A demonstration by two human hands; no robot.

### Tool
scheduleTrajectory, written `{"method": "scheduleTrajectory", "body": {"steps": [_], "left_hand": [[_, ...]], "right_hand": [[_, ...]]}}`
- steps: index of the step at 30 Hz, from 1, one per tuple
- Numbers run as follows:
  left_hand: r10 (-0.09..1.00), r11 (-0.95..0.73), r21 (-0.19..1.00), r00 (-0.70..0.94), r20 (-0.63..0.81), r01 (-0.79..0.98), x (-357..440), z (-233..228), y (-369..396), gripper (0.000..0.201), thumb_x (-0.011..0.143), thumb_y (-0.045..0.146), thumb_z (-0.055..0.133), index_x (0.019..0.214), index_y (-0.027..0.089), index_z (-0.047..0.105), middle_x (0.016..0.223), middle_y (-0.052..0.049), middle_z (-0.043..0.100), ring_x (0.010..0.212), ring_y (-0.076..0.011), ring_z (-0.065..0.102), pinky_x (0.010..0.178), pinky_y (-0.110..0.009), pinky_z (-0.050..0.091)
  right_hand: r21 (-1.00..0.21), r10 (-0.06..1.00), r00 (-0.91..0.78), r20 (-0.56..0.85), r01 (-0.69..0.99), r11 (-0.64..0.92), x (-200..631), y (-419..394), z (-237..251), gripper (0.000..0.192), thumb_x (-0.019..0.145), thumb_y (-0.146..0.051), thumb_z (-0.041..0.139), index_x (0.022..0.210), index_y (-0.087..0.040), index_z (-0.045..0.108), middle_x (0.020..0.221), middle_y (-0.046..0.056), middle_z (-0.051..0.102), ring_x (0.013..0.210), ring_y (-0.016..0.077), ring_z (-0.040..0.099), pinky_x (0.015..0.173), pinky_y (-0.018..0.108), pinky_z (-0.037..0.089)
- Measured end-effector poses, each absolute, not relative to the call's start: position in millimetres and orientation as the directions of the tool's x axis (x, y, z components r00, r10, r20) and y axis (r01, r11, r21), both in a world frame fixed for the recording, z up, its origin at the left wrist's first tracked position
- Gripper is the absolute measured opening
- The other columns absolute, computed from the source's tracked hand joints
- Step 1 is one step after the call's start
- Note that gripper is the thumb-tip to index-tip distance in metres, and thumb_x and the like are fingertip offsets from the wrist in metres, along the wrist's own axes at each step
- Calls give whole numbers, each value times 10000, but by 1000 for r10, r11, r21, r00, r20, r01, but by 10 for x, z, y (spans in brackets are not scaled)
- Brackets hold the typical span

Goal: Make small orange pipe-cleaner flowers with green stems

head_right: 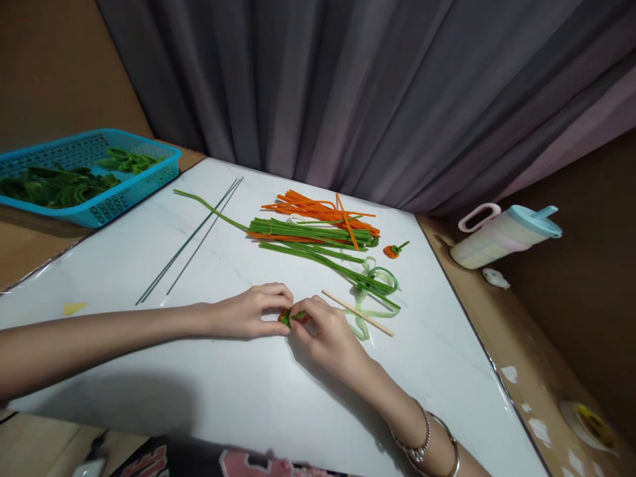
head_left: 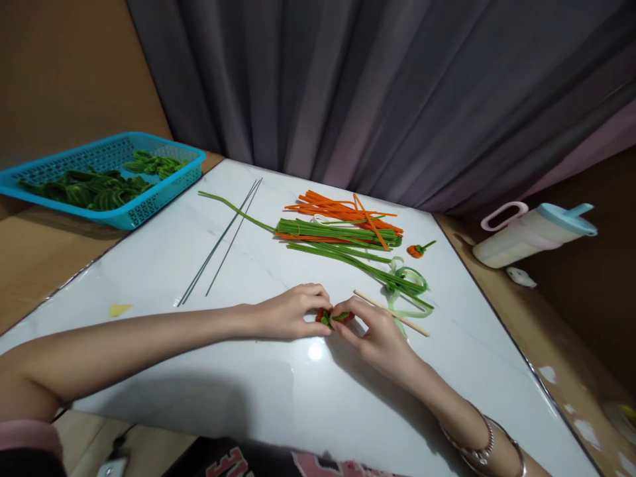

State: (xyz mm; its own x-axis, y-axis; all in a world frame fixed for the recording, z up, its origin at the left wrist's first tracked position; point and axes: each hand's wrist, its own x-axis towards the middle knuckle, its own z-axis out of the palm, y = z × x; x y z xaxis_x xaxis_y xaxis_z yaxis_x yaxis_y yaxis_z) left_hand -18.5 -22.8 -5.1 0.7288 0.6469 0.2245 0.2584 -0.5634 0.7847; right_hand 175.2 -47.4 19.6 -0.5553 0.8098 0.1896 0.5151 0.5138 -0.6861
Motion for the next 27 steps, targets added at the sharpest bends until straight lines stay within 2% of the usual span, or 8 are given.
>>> {"method": "scheduleTrajectory", "body": {"steps": [8,14,21,27], "left_hand": [[652,-553,799,719,240,235,-167,-78,-231,16,785,140,606,795,129,609,855,-38,545,814,-140,530,767,-253,437],[668,-544,801,707,232,250,-148,-70,-239,66,779,139,606,837,141,637,872,-36,561,843,-149,543,799,-271,434],[686,-503,827,699,203,253,-152,-60,-247,86,779,142,624,856,133,660,897,-42,568,874,-150,551,816,-262,438],[679,-511,826,701,219,238,-162,-68,-239,84,814,217,629,849,152,671,935,-50,587,892,-152,560,822,-262,429]], "right_hand": [[-672,796,-582,166,525,523,1668,-493,190,148,740,-56,467,788,-194,489,691,-13,542,603,111,503,543,209,384],[-677,783,-611,118,527,514,1654,-453,227,158,712,-53,460,770,-200,457,673,-19,511,606,118,474,556,216,376],[-682,782,-619,77,540,494,1698,-419,211,143,741,-80,488,814,-202,478,717,-8,548,649,131,511,585,231,401],[-747,783,-621,25,509,428,1812,-350,256,101,829,-145,509,913,-199,501,818,15,640,746,144,588,711,279,453]]}}
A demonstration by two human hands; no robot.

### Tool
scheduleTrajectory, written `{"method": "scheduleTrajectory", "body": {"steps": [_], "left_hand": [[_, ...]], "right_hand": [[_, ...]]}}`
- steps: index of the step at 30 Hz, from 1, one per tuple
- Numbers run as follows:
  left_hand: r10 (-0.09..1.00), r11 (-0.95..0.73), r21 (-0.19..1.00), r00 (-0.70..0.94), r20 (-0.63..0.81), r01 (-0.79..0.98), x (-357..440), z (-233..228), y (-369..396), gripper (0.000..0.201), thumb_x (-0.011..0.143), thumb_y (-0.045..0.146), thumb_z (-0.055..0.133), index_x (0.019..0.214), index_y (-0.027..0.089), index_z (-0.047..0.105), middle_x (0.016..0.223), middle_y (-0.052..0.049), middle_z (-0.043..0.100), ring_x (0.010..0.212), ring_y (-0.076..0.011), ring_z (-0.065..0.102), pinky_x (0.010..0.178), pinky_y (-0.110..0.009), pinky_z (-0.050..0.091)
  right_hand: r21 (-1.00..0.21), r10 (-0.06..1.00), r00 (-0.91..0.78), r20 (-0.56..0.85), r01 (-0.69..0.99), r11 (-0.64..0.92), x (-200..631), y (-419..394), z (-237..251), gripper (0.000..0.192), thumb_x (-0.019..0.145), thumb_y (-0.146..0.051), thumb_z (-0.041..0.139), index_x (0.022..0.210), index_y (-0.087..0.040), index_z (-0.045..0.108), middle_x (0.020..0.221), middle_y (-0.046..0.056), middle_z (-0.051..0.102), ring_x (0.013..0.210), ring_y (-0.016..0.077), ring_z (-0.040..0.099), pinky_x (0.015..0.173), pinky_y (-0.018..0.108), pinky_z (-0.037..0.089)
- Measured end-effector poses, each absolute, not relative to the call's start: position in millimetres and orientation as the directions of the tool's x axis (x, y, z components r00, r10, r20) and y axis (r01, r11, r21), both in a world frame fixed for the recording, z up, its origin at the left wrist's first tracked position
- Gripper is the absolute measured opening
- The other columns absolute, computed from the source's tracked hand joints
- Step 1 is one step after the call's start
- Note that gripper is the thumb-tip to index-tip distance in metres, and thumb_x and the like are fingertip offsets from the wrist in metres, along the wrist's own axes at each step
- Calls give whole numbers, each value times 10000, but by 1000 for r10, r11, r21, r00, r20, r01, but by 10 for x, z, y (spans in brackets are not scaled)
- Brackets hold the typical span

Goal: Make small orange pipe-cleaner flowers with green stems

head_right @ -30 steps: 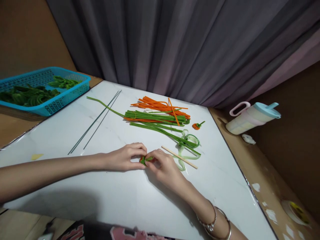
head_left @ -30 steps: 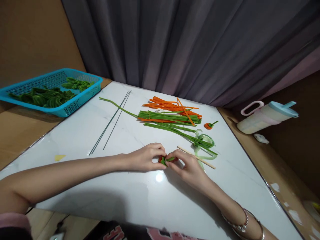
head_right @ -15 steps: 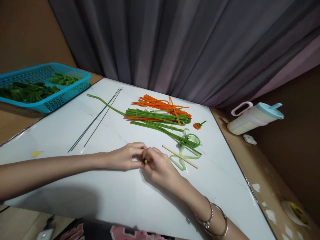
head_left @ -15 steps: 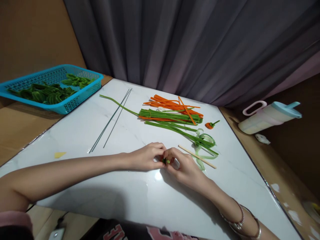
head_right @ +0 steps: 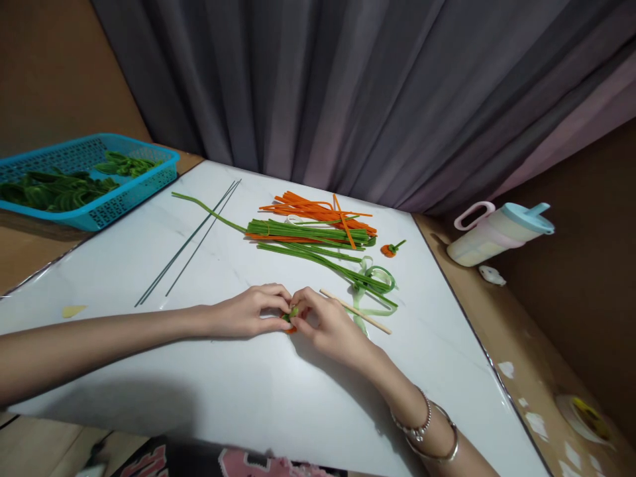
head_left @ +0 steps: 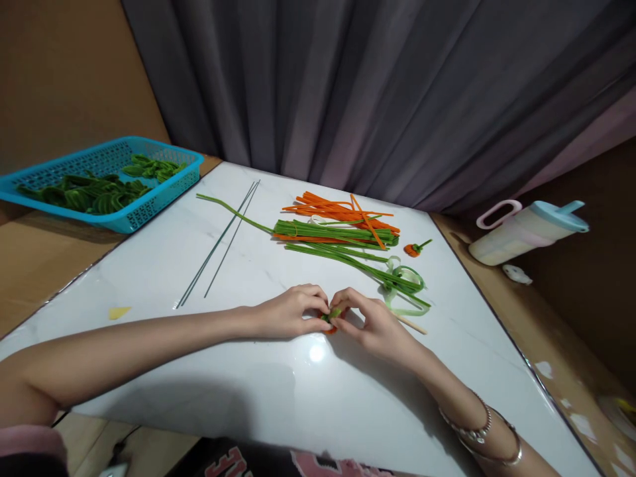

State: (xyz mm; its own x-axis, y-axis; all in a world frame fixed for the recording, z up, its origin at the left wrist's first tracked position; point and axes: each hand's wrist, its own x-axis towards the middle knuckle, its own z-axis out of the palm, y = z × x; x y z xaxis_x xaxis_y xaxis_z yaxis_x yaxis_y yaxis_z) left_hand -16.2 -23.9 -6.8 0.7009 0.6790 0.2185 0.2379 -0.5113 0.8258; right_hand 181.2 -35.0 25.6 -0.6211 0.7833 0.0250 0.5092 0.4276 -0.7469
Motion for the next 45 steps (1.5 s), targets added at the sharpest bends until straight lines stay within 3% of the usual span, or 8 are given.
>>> {"method": "scheduleTrajectory", "body": {"steps": [6,10,13,18,24,32,37,45], "left_hand": [[711,-482,831,678,185,279,-156,-58,-257,123,802,234,648,897,155,647,919,-45,592,865,-151,555,794,-265,434],[735,-477,829,650,194,292,-160,-57,-271,240,788,252,665,997,157,595,922,-45,590,876,-163,552,809,-295,445],[695,-547,793,673,254,266,-177,-57,-286,244,813,229,630,1038,160,562,955,-60,578,908,-174,541,825,-319,452],[599,-674,706,719,352,216,-208,-79,-331,253,873,215,543,1119,171,504,1019,-87,530,954,-184,524,841,-341,463],[691,-617,742,631,351,262,-203,-103,-345,253,836,245,597,1061,176,503,985,-60,513,810,-139,534,747,-305,498],[768,-446,876,581,269,184,-214,-41,-308,313,837,250,598,1133,150,582,1034,-96,618,823,-147,614,764,-313,526],[738,-579,793,536,410,191,-207,-65,-323,283,890,210,527,1158,179,609,1039,-101,640,940,-182,604,805,-328,510],[693,-619,762,589,417,189,-204,-72,-348,268,899,165,491,1127,190,630,995,-94,599,927,-171,583,804,-322,498]], "right_hand": [[-668,759,-651,-5,567,482,1965,-325,337,128,828,-124,480,912,-192,549,904,42,629,794,152,584,709,280,454],[-688,809,-586,-54,609,395,1977,-353,294,85,849,-208,517,910,-188,572,882,41,618,768,150,573,703,285,458],[-737,835,-546,-72,594,324,1919,-387,244,175,780,-279,637,922,-185,595,864,38,603,753,152,560,685,286,467],[-885,859,-505,-82,433,170,1836,-449,154,217,754,-245,646,953,-175,596,904,48,638,753,142,576,685,290,488],[-984,909,-416,-16,168,60,1840,-478,93,260,746,-247,654,981,-179,564,965,75,674,869,169,648,743,322,532],[-988,941,-333,58,119,103,1894,-435,111,228,717,-217,701,916,-179,596,924,59,686,865,159,667,786,309,552],[-993,957,-283,62,82,88,1880,-456,90,182,718,-236,714,875,-168,652,901,60,700,820,162,676,770,307,564],[-854,883,-314,348,281,437,1857,-509,130,121,811,-203,636,880,-236,729,915,41,707,852,175,666,757,319,562]]}}
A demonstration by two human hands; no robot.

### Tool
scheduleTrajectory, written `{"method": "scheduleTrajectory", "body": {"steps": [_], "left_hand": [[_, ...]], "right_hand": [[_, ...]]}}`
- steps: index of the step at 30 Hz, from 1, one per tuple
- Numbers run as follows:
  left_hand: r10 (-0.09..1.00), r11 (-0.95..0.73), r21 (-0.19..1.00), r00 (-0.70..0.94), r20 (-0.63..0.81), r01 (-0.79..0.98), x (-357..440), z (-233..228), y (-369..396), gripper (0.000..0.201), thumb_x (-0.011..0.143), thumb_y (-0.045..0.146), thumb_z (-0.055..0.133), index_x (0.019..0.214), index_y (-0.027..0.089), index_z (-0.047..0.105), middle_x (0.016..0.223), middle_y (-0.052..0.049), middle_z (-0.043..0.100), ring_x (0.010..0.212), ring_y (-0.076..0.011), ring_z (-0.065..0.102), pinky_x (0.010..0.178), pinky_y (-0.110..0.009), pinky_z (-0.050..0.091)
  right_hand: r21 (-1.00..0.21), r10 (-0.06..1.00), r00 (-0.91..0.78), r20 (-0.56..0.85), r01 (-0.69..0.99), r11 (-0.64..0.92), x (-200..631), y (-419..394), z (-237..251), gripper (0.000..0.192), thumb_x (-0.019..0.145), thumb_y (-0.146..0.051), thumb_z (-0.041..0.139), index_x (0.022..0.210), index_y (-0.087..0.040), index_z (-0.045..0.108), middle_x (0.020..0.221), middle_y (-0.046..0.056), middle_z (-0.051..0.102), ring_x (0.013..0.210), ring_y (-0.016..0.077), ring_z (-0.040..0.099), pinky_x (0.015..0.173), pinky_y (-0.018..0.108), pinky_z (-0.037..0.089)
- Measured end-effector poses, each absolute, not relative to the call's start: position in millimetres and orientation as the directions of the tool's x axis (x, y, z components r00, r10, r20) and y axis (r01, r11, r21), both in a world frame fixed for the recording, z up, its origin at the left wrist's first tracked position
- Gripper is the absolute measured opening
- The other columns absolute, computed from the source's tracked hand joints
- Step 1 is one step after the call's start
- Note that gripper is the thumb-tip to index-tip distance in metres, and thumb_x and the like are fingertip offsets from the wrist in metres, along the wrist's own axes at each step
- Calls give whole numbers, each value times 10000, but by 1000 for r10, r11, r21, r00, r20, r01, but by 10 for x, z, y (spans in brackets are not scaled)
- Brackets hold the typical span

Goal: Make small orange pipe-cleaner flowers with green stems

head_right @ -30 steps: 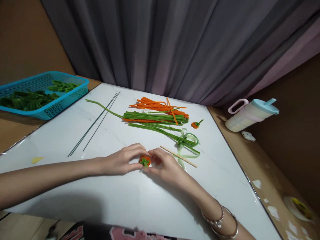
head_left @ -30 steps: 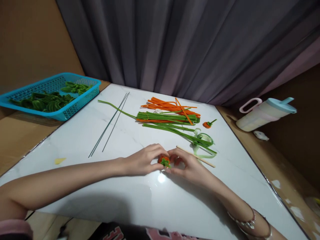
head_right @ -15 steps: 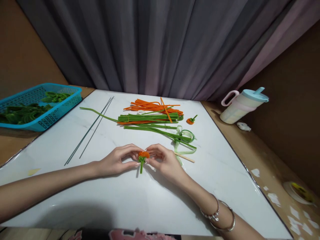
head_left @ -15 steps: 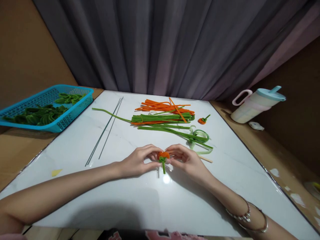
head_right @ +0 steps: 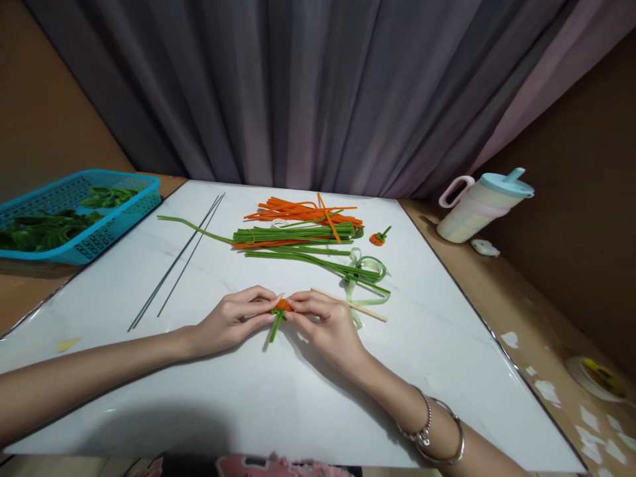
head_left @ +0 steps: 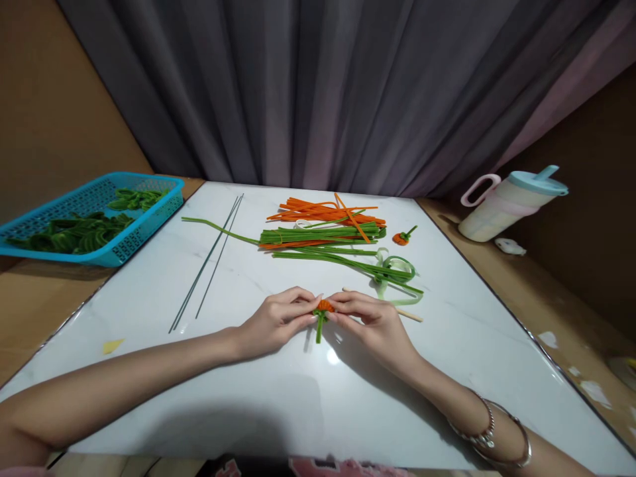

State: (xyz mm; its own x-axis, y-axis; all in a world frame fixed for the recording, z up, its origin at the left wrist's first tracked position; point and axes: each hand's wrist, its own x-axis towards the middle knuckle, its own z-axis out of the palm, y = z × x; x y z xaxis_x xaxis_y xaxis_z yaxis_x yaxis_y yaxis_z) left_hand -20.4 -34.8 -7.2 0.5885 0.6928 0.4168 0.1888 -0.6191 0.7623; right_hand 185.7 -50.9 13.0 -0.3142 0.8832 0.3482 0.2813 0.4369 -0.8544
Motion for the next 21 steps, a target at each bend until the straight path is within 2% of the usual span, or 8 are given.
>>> {"method": "scheduleTrajectory", "body": {"steps": [4,8,10,12,14,16,21], "left_hand": [[747,-520,833,574,335,190,-181,-57,-340,296,874,204,533,1159,207,612,1028,-93,605,933,-181,578,824,-349,494],[860,-120,989,506,60,86,-170,-31,-302,374,805,267,620,1167,174,605,1138,-101,614,1000,-195,583,895,-372,476],[845,70,997,529,-72,24,-182,-3,-283,341,799,268,616,1118,147,635,1066,-100,660,944,-188,606,890,-371,472],[798,156,988,592,-114,-20,-196,28,-273,286,803,263,602,1046,128,669,945,-94,691,843,-174,614,825,-346,483],[771,180,982,629,-100,-63,-200,49,-272,269,808,273,595,1014,121,681,883,-88,687,773,-157,599,745,-310,485],[774,193,977,626,-93,-93,-193,52,-274,277,811,292,600,1019,126,675,891,-85,675,725,-139,579,690,-286,479],[808,236,968,569,-151,-79,-166,19,-264,286,788,350,640,958,123,675,874,-71,663,631,-97,537,599,-233,455]], "right_hand": [[-729,809,-360,464,364,580,1872,-506,81,160,847,-177,589,948,-232,700,942,46,703,860,176,669,796,348,567],[-399,572,-492,656,417,817,1955,-501,-6,336,874,-68,499,1168,-200,593,1084,95,669,1007,198,633,890,411,542],[-243,451,-579,680,403,883,2005,-498,-9,421,858,-27,497,1251,-173,528,1161,123,635,1115,224,578,902,426,544],[-145,360,-650,669,360,921,2035,-498,27,438,844,-13,506,1265,-132,511,1187,153,618,1180,254,529,904,436,549],[-113,305,-699,647,308,945,2037,-500,78,410,843,-9,490,1239,-105,525,1181,169,619,1199,272,512,871,431,567],[-132,293,-723,626,271,953,2017,-508,113,403,839,-7,469,1225,-108,527,1179,168,622,1205,273,505,845,423,577],[-217,364,-692,623,294,931,1960,-550,85,474,806,24,439,1251,-135,477,1227,172,588,1155,236,553,836,370,571]]}}
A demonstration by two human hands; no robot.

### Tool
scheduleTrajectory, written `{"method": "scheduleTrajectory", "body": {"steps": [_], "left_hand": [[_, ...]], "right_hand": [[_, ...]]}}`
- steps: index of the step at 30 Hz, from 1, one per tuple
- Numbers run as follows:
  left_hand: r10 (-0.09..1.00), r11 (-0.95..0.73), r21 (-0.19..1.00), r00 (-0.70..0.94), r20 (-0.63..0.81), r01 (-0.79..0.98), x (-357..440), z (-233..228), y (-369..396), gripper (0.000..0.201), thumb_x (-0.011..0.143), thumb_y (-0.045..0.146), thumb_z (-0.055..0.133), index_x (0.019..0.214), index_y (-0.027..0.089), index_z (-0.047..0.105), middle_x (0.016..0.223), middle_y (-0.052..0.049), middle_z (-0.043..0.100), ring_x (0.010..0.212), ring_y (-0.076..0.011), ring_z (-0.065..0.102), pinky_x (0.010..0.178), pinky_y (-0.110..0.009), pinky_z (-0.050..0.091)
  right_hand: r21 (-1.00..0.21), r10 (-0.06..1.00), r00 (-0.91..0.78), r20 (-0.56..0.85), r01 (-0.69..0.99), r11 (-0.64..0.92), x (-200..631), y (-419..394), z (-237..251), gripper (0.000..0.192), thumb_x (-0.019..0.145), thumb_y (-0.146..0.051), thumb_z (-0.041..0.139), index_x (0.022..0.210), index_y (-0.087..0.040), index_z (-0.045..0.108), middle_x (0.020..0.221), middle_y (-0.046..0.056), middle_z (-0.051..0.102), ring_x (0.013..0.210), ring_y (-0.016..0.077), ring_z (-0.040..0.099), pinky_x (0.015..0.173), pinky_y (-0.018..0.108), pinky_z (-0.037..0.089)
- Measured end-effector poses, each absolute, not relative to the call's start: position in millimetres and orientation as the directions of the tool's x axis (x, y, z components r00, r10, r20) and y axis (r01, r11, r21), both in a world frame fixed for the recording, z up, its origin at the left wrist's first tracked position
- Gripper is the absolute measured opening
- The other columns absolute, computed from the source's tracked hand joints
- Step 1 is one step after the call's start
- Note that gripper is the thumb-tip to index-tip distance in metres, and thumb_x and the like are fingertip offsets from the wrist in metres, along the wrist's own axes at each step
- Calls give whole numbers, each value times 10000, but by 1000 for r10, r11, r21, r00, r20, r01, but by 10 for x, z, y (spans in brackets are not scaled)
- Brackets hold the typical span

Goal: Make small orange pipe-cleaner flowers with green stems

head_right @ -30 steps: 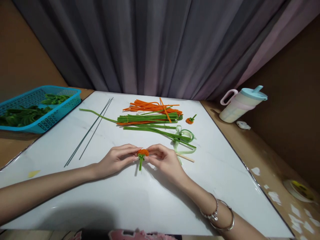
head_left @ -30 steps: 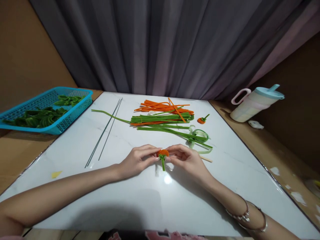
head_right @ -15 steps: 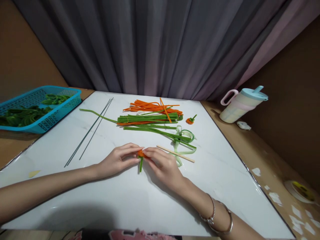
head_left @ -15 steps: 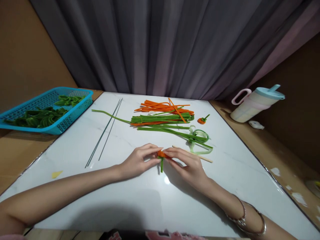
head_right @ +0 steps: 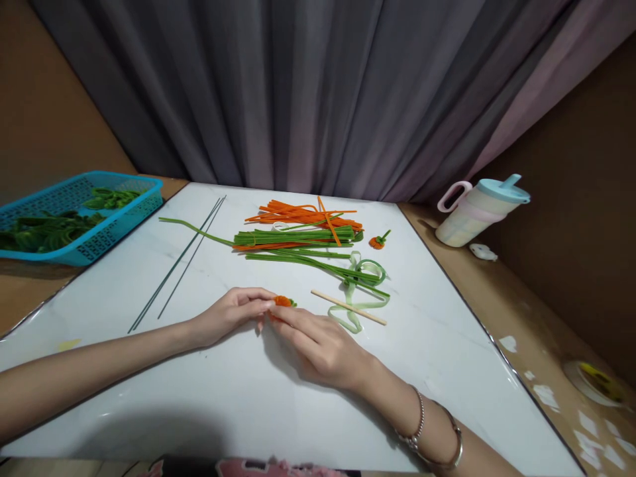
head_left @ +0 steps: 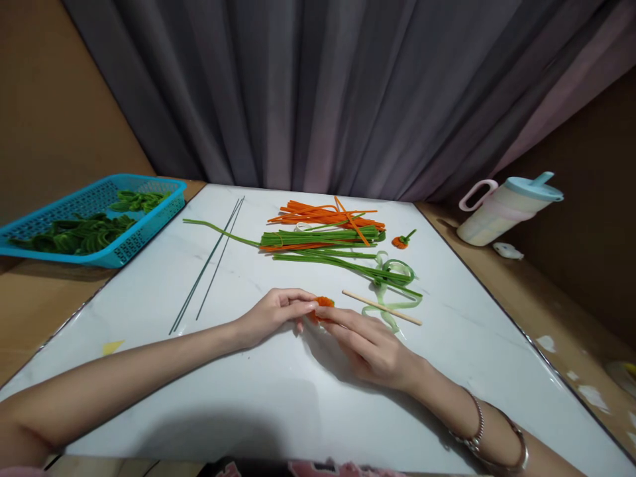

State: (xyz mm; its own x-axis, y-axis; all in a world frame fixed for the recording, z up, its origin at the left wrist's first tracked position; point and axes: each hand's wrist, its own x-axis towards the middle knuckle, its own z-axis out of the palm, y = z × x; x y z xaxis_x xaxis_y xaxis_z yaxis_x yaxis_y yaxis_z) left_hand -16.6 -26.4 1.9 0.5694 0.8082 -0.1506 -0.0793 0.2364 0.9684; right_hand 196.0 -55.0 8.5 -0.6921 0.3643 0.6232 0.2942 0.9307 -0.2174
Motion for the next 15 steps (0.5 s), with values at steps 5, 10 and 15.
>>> {"method": "scheduleTrajectory", "body": {"steps": [5,10,15], "left_hand": [[823,247,969,531,-201,-16,-147,31,-269,302,754,388,670,860,105,659,749,-48,662,541,-79,514,537,-222,431],[842,229,973,503,-195,-5,-127,15,-290,293,766,377,664,883,110,644,763,-48,667,536,-78,523,551,-234,450],[839,197,980,512,-183,28,-140,23,-357,269,786,364,644,886,115,659,790,-36,642,572,-80,536,588,-248,469]], "right_hand": [[-238,413,-606,680,350,906,1918,-573,108,485,811,-15,506,1261,-183,440,1183,149,590,1109,226,567,848,374,547],[-365,594,-490,639,487,794,1885,-528,130,445,818,-191,629,1227,-182,454,1057,126,608,976,242,579,800,413,525],[-393,585,-537,608,437,809,1874,-497,55,325,871,-166,556,1185,-181,472,977,101,620,851,201,575,738,388,517]]}}
